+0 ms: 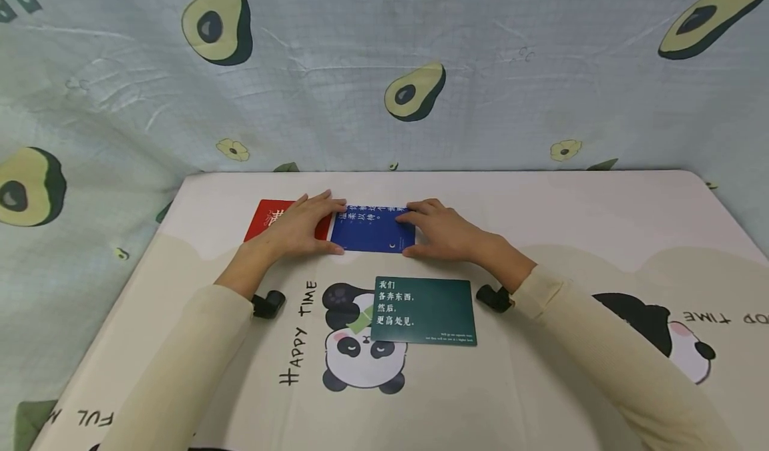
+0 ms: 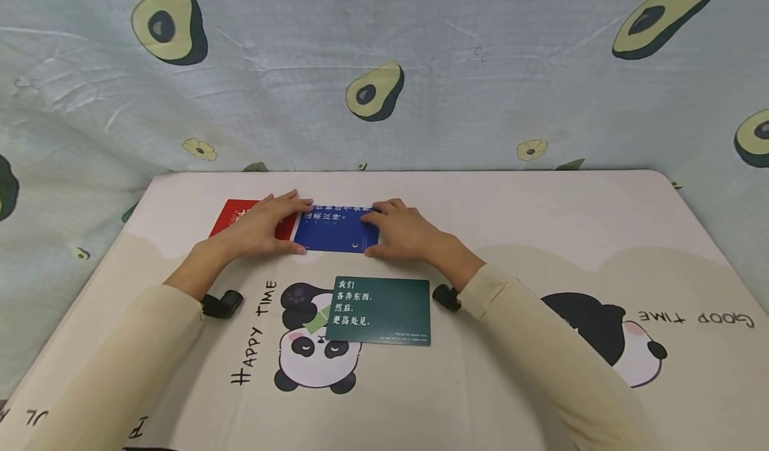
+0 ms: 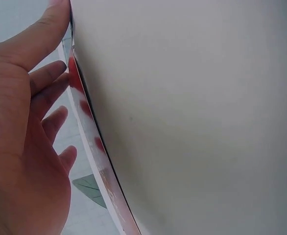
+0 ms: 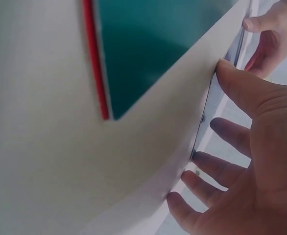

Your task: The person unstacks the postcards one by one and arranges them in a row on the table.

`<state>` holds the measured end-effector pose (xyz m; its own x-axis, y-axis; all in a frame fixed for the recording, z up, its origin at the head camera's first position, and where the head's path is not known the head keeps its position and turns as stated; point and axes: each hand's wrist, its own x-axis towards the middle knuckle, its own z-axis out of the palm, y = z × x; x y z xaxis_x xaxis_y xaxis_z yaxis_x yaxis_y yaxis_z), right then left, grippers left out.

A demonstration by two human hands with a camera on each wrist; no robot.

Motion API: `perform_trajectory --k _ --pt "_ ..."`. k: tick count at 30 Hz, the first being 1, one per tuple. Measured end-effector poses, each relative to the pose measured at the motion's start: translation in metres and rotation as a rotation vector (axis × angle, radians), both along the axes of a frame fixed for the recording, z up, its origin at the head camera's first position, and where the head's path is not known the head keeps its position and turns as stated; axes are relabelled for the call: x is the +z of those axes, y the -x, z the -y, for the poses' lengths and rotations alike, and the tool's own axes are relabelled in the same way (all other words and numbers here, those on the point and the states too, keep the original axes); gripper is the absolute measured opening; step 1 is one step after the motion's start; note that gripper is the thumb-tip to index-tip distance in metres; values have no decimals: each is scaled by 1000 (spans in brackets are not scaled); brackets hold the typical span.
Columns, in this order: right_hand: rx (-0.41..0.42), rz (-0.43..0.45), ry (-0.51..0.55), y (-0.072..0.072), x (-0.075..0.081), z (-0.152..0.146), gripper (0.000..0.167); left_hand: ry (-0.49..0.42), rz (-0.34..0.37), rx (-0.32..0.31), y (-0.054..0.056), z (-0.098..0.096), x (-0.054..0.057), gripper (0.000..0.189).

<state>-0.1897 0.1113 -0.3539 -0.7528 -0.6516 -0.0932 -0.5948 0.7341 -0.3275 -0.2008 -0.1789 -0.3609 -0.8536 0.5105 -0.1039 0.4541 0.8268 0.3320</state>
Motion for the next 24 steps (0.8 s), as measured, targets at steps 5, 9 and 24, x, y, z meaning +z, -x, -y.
perform_trajectory --k 5,9,24 --pt "-6 -10 -20 -2 2 2 70 -9 -9 -4 -2 1 0 83" --pt "-5 -21 -23 -3 3 3 73 -14 -10 -4 -2 1 1 83" --pt "-24 1 -19 -1 3 3 78 -27 -8 -3 -1 3 1 83"
